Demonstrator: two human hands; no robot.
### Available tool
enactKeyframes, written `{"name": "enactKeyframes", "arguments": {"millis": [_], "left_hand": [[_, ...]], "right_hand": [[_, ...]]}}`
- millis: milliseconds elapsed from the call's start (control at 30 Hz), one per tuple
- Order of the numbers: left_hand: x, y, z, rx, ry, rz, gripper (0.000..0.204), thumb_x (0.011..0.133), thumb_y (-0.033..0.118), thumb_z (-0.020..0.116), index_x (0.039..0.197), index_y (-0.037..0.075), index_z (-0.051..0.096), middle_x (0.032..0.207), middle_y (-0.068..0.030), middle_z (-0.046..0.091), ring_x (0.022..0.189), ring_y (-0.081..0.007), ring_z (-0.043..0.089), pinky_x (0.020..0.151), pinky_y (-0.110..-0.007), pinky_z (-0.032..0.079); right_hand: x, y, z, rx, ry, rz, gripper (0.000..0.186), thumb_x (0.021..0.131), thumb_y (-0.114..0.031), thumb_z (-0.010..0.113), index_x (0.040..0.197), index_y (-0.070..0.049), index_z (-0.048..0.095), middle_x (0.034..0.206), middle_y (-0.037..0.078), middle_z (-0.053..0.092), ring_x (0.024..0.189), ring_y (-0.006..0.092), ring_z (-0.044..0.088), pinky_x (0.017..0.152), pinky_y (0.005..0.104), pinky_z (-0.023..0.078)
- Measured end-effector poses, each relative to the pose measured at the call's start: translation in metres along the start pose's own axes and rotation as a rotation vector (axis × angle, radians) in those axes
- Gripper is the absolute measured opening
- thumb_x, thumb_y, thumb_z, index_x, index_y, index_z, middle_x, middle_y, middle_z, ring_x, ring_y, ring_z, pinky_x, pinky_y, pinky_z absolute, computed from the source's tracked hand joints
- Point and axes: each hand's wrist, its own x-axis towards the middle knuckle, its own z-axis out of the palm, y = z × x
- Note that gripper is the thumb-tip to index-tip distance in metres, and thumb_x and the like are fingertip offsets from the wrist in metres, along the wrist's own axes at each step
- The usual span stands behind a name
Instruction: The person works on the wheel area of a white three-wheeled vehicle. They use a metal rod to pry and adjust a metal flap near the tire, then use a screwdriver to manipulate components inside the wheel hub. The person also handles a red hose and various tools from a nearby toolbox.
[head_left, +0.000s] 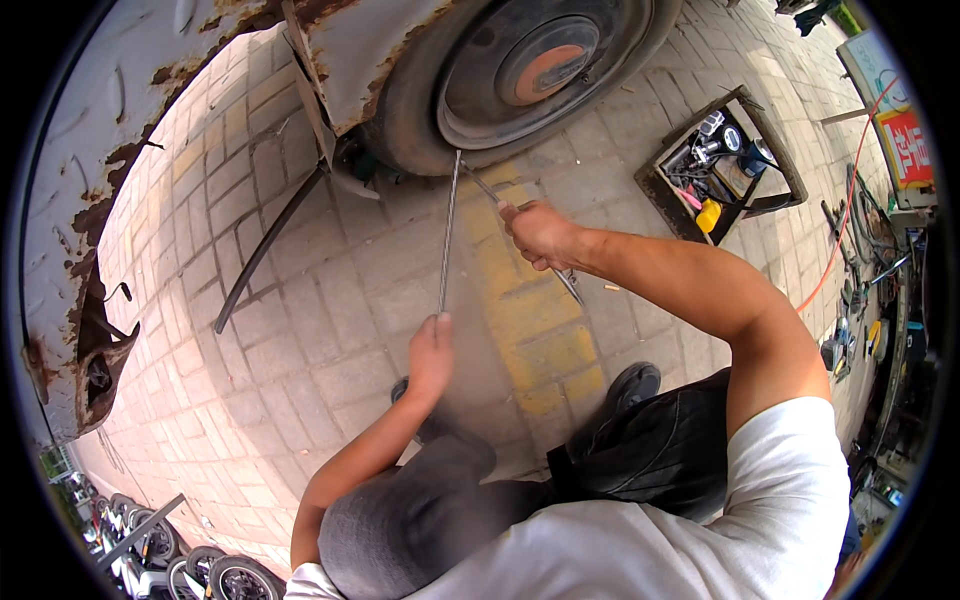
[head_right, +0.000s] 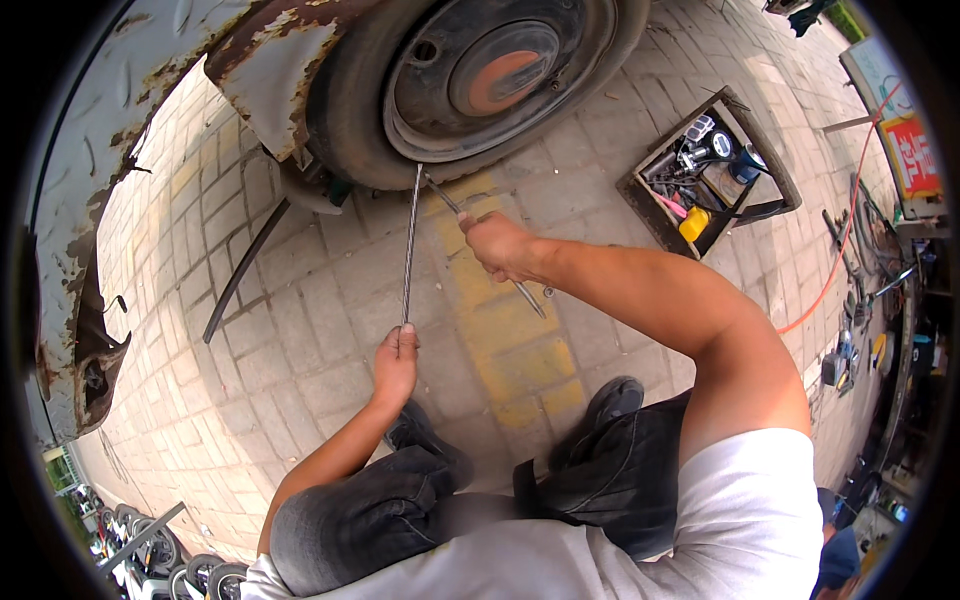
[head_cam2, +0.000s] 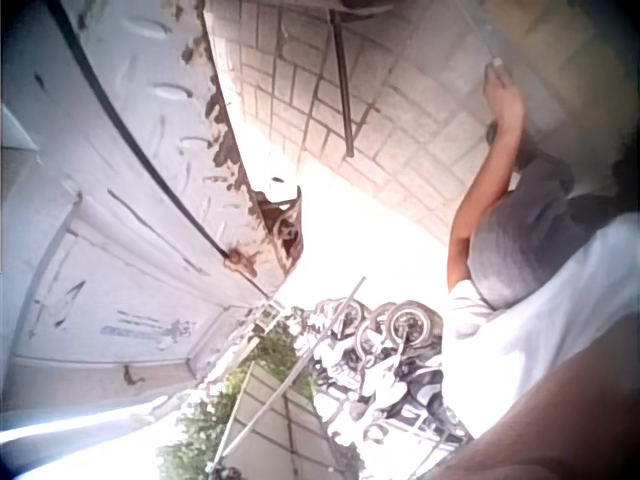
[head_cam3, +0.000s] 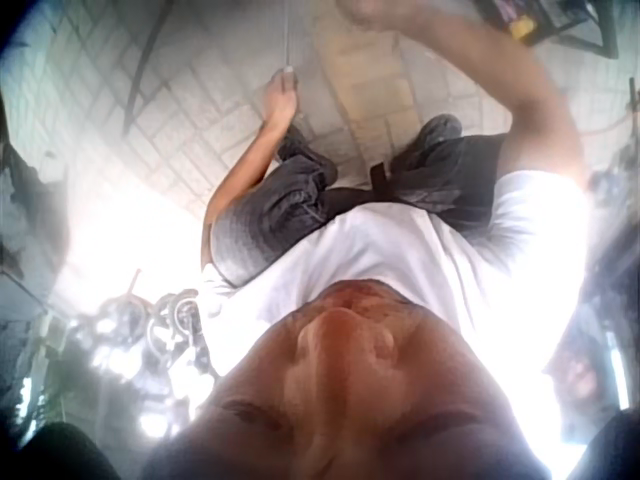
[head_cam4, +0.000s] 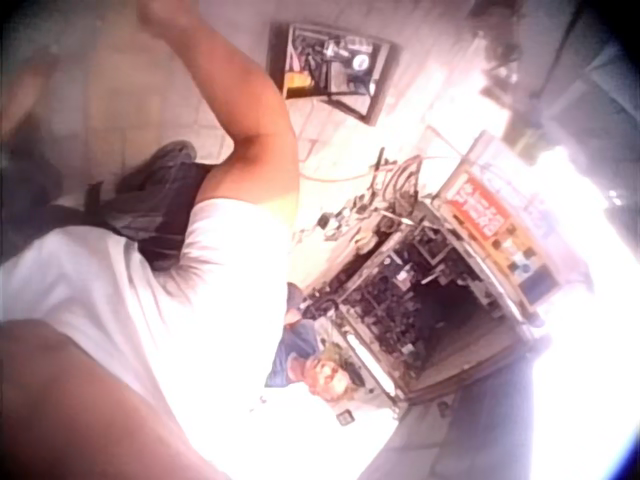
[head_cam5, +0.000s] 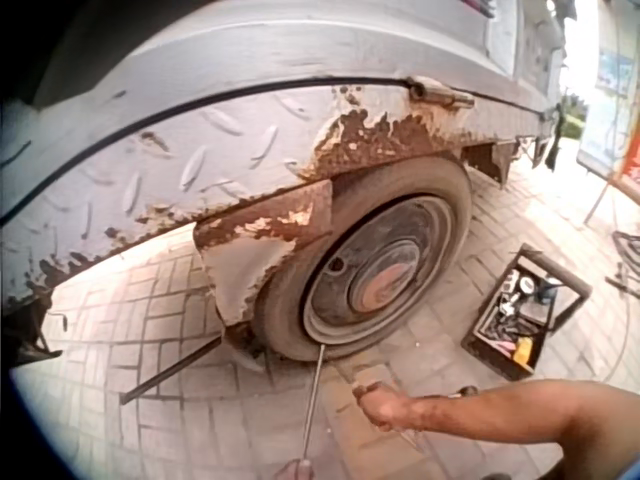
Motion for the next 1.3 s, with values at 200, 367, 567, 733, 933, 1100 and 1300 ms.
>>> {"name": "enactKeyframes", "arguments": {"millis": [200, 367, 567, 733, 933, 1100, 1300], "left_hand": [[0.005, -0.011, -0.018, 0.121, 0.146, 0.155, 0.039, 0.097, 0.034, 0.043, 0.082, -0.001, 0.051, 0.067, -0.0237, 0.053, 0.064, -0.0406, 0.051, 0.062, -0.045, 0.042], [0.08, 0.005, -0.159, 0.981, 0.447, 0.492, 0.032, 0.093, 0.037, 0.05, 0.078, 0.007, 0.053, 0.065, -0.0163, 0.06, 0.058, -0.0381, 0.058, 0.052, -0.046, 0.045], [0.147, 0.078, -0.27, 1.145, 0.393, 0.932, 0.024, 0.084, 0.029, 0.062, 0.076, 0.008, 0.054, 0.066, -0.0107, 0.06, 0.059, -0.032, 0.059, 0.055, -0.043, 0.046], [0.175, 0.128, -0.316, 1.222, 0.366, 1.183, 0.021, 0.084, 0.027, 0.063, 0.086, 0.007, 0.061, 0.069, -0.0097, 0.062, 0.061, -0.029, 0.06, 0.056, -0.039, 0.048], [0.174, 0.14, -0.335, 1.387, 0.363, 1.107, 0.021, 0.086, 0.029, 0.061, 0.086, 0.008, 0.063, 0.068, -0.0116, 0.062, 0.061, -0.0298, 0.06, 0.059, -0.04, 0.048], [0.163, 0.141, -0.326, 1.385, 0.369, 1.115, 0.021, 0.088, 0.028, 0.059, 0.088, 0.008, 0.063, 0.069, -0.0111, 0.062, 0.061, -0.0301, 0.06, 0.059, -0.04, 0.048], [0.128, 0.135, -0.309, 1.332, 0.383, 0.962, 0.024, 0.09, 0.028, 0.057, 0.079, 0.007, 0.056, 0.07, -0.0109, 0.06, 0.063, -0.0315, 0.059, 0.056, -0.04, 0.046]], "right_hand": [[-0.024, -0.011, 0.026, 0.141, -0.098, -0.018, 0.047, 0.099, -0.045, 0.036, 0.063, -0.015, 0.031, 0.053, -0.003, 0.024, 0.042, 0.0115, 0.02, 0.039, 0.0286, 0.018], [-0.036, -0.015, 0.032, 0.202, -0.133, -0.106, 0.049, 0.098, -0.047, 0.036, 0.062, -0.014, 0.031, 0.052, -0.002, 0.024, 0.042, 0.0117, 0.02, 0.039, 0.0287, 0.018], [-0.025, 0.015, 0.014, 0.064, 0.067, -0.02, 0.048, 0.098, -0.047, 0.038, 0.063, -0.014, 0.032, 0.052, -0.003, 0.023, 0.041, 0.0109, 0.02, 0.04, 0.0291, 0.019], [0.002, 0.027, -0.011, 0.013, 0.235, 0.083, 0.045, 0.098, -0.046, 0.036, 0.096, -0.001, 0.043, 0.056, -0.001, 0.028, 0.044, 0.0119, 0.022, 0.041, 0.0314, 0.023], [0.034, 0.021, -0.006, -0.116, 0.345, 0.008, 0.057, 0.096, -0.046, 0.037, 0.119, 0.006, 0.044, 0.071, 0.011, 0.052, 0.046, 0.0215, 0.045, 0.048, 0.0403, 0.043], [0.041, 0.011, -0.014, -0.17, 0.398, -0.026, 0.052, 0.096, -0.044, 0.037, 0.105, 0.005, 0.052, 0.078, 0.014, 0.055, 0.049, 0.0225, 0.047, 0.047, 0.0406, 0.043], [0.043, 0.011, -0.025, -0.09, 0.278, -0.04, 0.05, 0.096, -0.043, 0.039, 0.102, 0.004, 0.053, 0.075, 0.013, 0.053, 0.049, 0.02, 0.045, 0.044, 0.037, 0.037]]}}
